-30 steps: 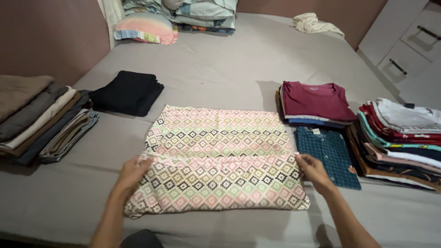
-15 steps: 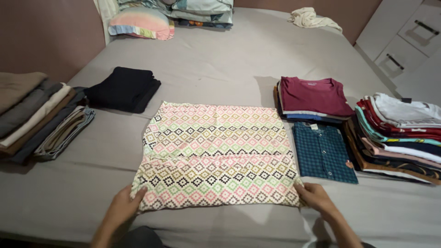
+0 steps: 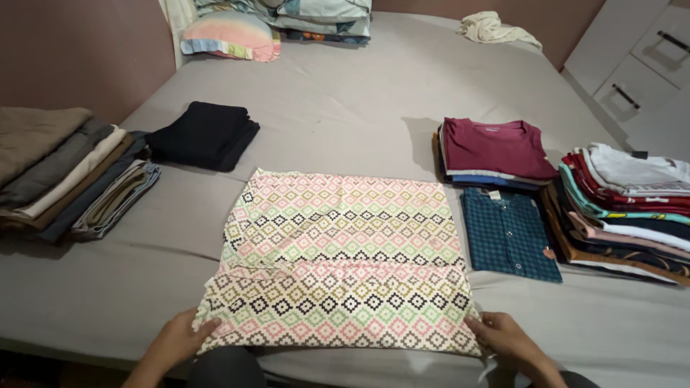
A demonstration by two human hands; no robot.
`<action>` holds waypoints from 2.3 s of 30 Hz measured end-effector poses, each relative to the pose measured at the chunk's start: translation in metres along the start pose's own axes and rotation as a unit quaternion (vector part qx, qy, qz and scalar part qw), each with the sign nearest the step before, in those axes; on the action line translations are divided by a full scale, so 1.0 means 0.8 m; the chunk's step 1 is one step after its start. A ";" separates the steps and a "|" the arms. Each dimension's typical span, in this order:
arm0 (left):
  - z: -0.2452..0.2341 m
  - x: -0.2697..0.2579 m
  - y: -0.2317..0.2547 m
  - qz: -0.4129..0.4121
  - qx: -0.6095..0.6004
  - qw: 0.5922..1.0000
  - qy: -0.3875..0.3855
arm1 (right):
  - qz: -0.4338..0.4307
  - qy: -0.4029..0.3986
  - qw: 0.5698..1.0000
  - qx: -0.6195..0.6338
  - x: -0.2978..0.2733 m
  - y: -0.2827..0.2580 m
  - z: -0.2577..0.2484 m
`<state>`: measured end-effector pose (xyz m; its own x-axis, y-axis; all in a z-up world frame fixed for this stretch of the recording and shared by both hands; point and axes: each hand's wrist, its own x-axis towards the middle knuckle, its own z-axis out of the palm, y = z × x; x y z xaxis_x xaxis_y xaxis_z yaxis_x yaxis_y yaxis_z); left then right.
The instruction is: The person folds several garments on a bed, including a patterned dress, a black t-shirt, and a dark blue jersey. They retrieve items from a green laundry basket, fold each piece by hand, and place them into neat stacks on the bed.
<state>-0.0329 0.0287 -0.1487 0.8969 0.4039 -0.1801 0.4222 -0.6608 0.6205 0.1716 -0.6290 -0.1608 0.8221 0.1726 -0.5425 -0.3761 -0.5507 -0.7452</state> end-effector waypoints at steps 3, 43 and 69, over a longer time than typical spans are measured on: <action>-0.006 0.017 0.018 -0.116 0.112 0.987 -0.025 | 0.020 0.002 1.000 0.005 0.001 -0.014 0.001; 0.018 0.386 0.172 0.065 -0.080 0.963 0.250 | -0.245 0.376 0.881 -0.150 0.329 -0.251 -0.030; 0.178 0.299 0.312 0.286 0.168 0.924 0.191 | -0.470 0.166 0.811 -0.305 0.270 -0.326 0.239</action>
<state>0.3054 -0.1298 -0.1460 0.9015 0.0798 0.4254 -0.0309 -0.9685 0.2471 0.3656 -0.2919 -0.1577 0.7307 0.5771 0.3648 0.6827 -0.6215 -0.3843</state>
